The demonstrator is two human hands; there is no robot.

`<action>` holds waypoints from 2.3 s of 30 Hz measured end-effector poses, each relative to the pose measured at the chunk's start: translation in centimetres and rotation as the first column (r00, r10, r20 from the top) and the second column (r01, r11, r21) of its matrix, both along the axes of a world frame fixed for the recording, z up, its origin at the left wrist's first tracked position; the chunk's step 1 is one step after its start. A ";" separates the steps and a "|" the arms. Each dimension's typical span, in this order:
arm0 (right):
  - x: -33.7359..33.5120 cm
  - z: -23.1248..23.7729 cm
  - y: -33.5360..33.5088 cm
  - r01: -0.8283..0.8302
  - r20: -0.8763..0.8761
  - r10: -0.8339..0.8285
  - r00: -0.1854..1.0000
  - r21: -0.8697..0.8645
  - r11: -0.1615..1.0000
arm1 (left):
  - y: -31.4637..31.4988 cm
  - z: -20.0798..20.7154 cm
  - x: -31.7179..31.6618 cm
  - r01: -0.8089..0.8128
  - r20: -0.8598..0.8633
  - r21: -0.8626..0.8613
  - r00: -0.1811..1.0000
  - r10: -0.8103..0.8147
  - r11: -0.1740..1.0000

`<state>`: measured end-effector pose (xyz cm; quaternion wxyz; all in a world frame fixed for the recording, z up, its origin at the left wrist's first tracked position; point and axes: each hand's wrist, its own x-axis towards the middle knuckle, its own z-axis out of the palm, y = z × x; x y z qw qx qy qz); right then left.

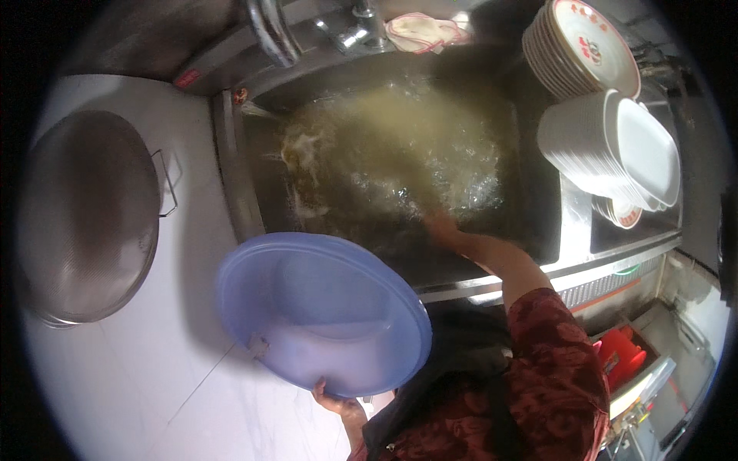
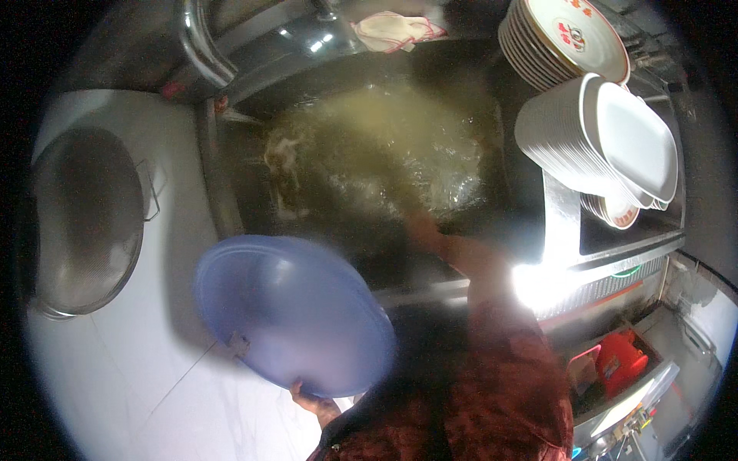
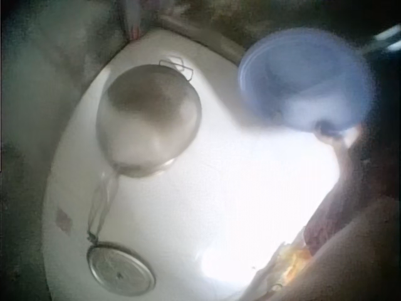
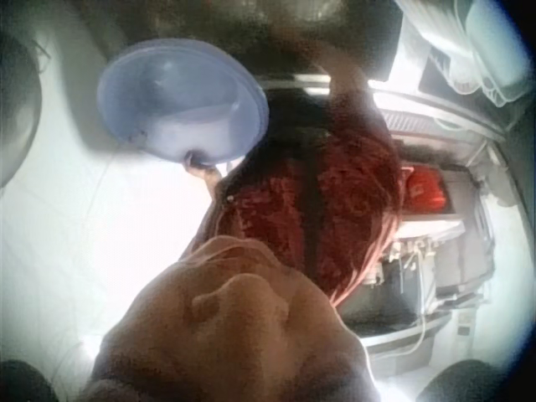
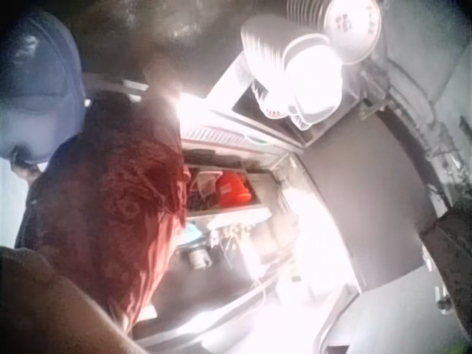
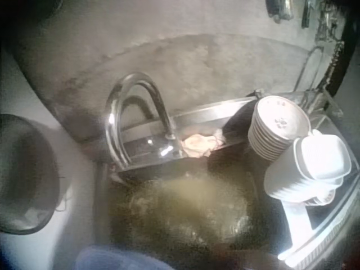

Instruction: The person retrieves metal spoons, forks, and chopsticks from a sink basin filled with water and places them into a blue plastic basin.

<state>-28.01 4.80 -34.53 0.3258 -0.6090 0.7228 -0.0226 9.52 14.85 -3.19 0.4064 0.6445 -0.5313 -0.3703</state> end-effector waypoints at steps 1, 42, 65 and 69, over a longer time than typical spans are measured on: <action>1.7 1.0 -1.4 0.056 -0.019 -0.055 0.998 0.070 0.996 | -0.2 0.2 0.2 -0.052 -0.080 0.093 0.995 0.059 0.994; -5.2 1.0 -10.4 -0.087 0.409 0.223 0.885 -0.324 0.942 | 0.5 -2.3 2.7 -0.081 0.250 0.046 0.966 0.067 0.996; -4.4 -2.7 -3.6 -0.053 0.335 0.153 0.930 -0.290 0.956 | 0.1 -2.8 3.0 -0.095 0.010 0.069 0.995 0.094 0.993; -11.6 4.8 -9.3 0.208 0.254 -0.180 0.950 -0.090 0.974 | 1.2 -2.9 3.6 0.008 0.246 -0.138 0.969 0.027 0.990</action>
